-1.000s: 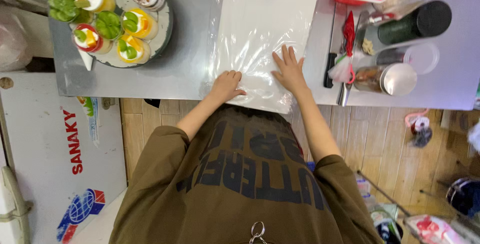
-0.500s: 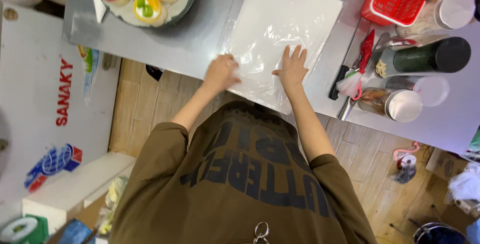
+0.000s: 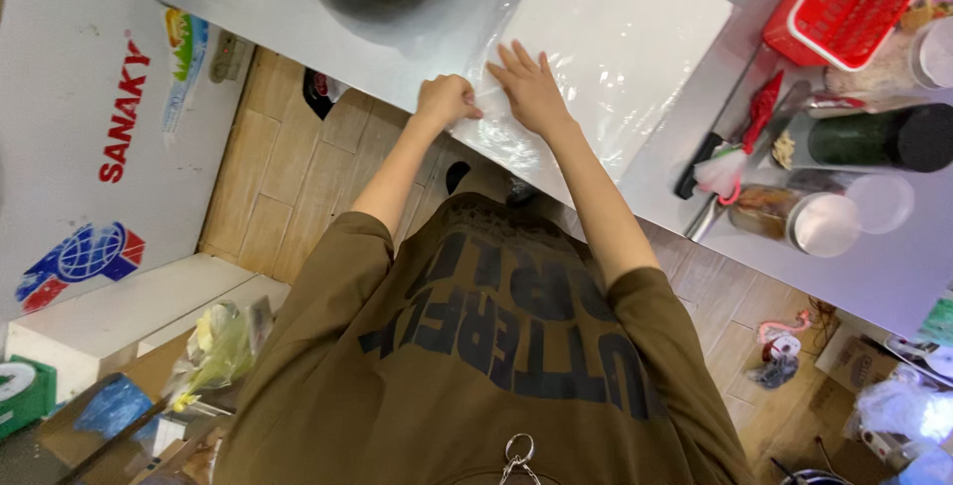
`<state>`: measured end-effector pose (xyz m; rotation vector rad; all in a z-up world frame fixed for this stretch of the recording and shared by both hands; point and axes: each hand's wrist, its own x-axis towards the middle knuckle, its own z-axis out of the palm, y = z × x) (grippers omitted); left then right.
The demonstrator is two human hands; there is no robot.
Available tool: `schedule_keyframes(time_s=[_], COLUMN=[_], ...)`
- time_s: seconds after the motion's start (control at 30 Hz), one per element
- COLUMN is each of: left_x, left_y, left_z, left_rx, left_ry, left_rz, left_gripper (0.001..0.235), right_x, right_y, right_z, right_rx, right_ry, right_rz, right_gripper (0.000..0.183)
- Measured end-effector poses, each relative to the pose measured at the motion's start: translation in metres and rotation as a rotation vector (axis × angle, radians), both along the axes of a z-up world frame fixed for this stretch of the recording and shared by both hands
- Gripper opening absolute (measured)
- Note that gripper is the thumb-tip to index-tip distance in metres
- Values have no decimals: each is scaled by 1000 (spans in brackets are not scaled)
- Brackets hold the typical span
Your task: The person wipes a stainless steel countertop with a cloth, then unpacks flat-packed white cardboard boxes from a plastic bag. They fold the boxes into shape and place them on the counter.
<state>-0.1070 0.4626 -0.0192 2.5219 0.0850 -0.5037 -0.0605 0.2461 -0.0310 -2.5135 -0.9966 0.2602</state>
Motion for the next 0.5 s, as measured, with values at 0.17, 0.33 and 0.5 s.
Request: schedule_keyframes(time_s=[0.17,0.33,0.5], left_x=[-12,-18,-51], left_y=[10,4,2], left_z=[-28,0,29], left_rx=[-243,-152,-108], left_ry=[-101,-171,-434], left_rz=[77,-36,-260], left_gripper=[28,17,12], right_x=[19,23,22], right_y=[54,55,65], right_z=[-10,-9,-11], right_rx=[-245,-280,-287], right_ry=[91,144,154], right_rz=[20,-34,-112], right_gripper=[45,46,48])
